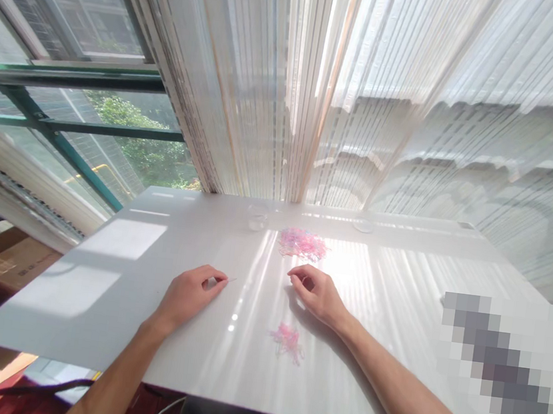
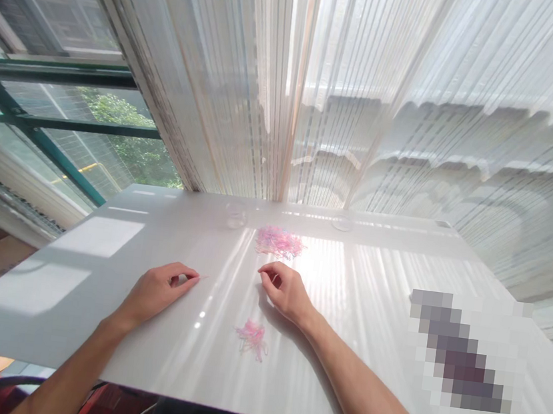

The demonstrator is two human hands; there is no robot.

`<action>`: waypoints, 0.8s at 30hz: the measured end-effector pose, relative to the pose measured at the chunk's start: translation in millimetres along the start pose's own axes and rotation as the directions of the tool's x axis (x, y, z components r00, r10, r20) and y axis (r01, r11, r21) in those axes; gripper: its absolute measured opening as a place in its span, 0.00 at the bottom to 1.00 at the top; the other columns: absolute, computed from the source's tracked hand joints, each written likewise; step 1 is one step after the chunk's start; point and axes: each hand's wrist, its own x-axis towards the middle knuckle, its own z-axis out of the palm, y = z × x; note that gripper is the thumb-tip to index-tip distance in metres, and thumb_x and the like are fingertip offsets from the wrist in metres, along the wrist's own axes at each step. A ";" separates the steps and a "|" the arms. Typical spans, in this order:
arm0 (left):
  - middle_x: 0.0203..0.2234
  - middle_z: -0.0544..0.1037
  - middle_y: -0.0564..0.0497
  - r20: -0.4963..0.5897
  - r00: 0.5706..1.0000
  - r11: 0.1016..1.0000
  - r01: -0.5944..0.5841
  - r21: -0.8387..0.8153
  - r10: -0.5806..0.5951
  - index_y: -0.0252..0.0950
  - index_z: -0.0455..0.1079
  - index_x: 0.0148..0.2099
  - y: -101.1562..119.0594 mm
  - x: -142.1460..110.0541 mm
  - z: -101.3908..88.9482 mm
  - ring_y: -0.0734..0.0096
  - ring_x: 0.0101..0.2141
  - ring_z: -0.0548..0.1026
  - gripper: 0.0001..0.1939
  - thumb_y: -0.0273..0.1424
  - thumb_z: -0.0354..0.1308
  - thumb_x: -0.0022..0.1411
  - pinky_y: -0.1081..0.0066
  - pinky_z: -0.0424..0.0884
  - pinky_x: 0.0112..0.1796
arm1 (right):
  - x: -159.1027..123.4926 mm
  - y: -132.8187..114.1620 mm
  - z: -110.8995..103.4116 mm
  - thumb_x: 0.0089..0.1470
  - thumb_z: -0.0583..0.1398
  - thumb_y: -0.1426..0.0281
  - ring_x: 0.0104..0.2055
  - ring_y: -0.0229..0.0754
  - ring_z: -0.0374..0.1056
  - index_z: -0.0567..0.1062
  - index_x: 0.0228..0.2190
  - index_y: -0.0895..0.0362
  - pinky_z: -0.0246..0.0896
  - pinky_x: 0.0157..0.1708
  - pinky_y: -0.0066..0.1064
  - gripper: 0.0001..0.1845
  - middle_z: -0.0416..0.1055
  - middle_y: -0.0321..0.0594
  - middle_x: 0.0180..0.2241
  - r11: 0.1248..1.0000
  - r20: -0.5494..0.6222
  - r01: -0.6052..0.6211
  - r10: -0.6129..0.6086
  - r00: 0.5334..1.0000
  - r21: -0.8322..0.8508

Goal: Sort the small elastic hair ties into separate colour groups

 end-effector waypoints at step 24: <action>0.40 0.83 0.42 -0.232 0.971 0.926 -0.145 -0.350 0.064 0.31 0.77 0.52 69.0 116.7 9.5 0.67 0.33 0.78 0.30 0.52 0.51 0.68 0.70 0.73 0.34 | 3.0 -0.8 -3.6 0.62 0.58 0.63 0.28 0.38 0.71 0.80 0.38 0.56 0.69 0.32 0.31 0.12 0.80 0.39 0.33 0.995 -0.047 -0.088 0.090 0.995 0.053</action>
